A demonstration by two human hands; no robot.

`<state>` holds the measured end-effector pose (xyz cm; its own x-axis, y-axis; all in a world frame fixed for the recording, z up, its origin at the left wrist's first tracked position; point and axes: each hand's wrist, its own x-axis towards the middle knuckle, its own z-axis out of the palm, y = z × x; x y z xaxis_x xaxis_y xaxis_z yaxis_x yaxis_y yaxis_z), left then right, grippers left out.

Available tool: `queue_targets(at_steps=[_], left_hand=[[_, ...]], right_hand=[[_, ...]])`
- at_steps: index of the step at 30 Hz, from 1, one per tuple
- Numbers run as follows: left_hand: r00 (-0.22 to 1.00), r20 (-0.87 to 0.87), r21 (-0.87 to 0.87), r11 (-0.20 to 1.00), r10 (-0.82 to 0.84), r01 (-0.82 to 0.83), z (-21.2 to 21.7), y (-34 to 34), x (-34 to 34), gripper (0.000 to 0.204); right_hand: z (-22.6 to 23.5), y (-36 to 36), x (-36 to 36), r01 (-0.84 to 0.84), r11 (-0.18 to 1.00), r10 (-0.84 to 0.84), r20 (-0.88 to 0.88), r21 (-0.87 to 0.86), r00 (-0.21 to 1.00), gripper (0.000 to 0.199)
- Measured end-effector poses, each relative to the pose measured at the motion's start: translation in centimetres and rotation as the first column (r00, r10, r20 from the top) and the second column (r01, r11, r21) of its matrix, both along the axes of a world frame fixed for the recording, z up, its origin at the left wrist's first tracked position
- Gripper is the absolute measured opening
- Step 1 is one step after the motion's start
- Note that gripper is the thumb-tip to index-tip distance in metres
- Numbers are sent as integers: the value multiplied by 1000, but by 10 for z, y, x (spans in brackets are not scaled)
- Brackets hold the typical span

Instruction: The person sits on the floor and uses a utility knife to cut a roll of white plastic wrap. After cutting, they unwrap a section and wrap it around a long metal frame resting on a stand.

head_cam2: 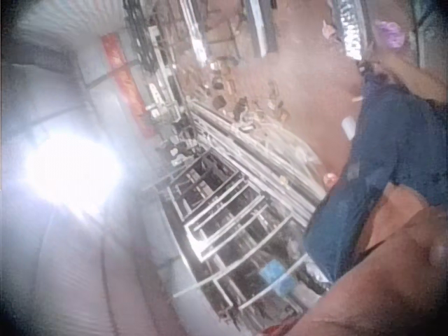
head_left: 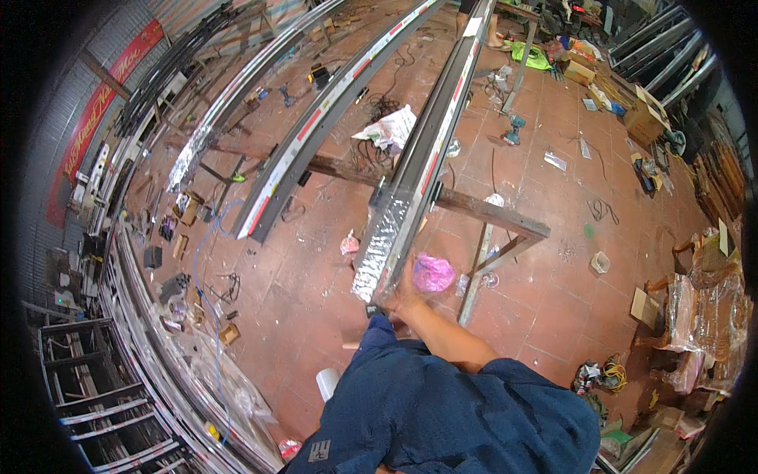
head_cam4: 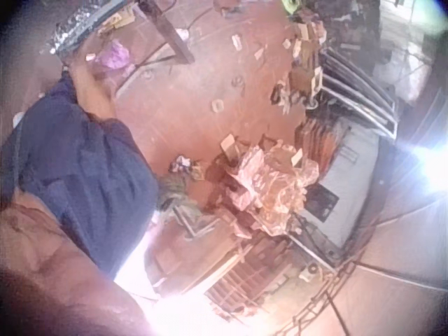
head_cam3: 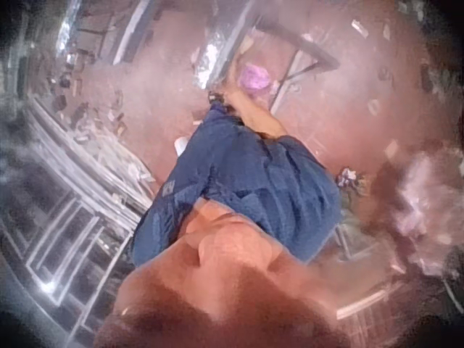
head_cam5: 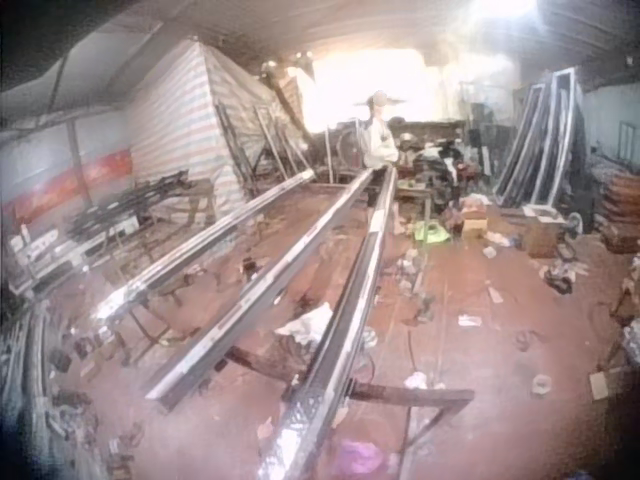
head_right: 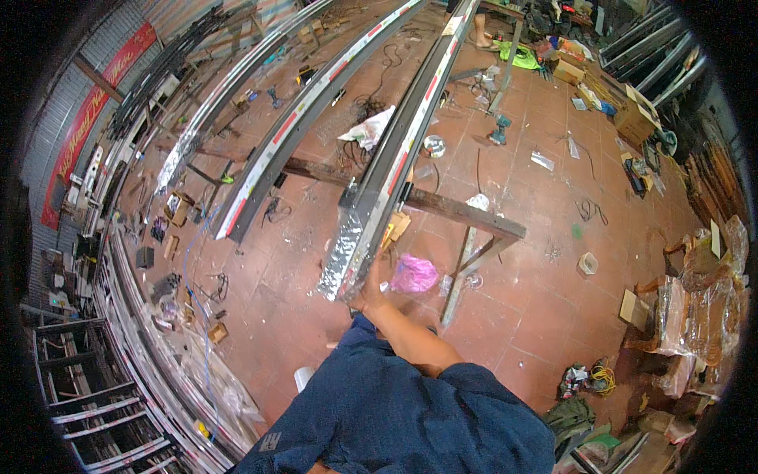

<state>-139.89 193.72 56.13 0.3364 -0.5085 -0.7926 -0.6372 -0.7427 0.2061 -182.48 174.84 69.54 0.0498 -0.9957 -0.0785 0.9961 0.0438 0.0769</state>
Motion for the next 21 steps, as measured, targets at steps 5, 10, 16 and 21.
queue_targets(at_steps=[5, 10, 16, 21], left_hand=[[999, -10, 6, 999, -43, 43, 5, -49, 0, 80], [995, -34, 18, 996, -89, 90, 7, -96, 5, 81], [981, -75, 19, 984, -177, 179, 4, -159, 9, 83], [958, -146, 12, 968, -248, 252, 11, -219, -9, 85]], right_hand=[[6, 5, -10, 9, 997, -8, -19, 80, 1000, 100], [10, 30, -34, 82, 940, -52, -97, 331, 994, 95], [71, 6, -15, 317, 705, 62, -500, 634, 864, 91], [26, 17, -31, 488, 684, 80, -720, 543, 690, 99]])
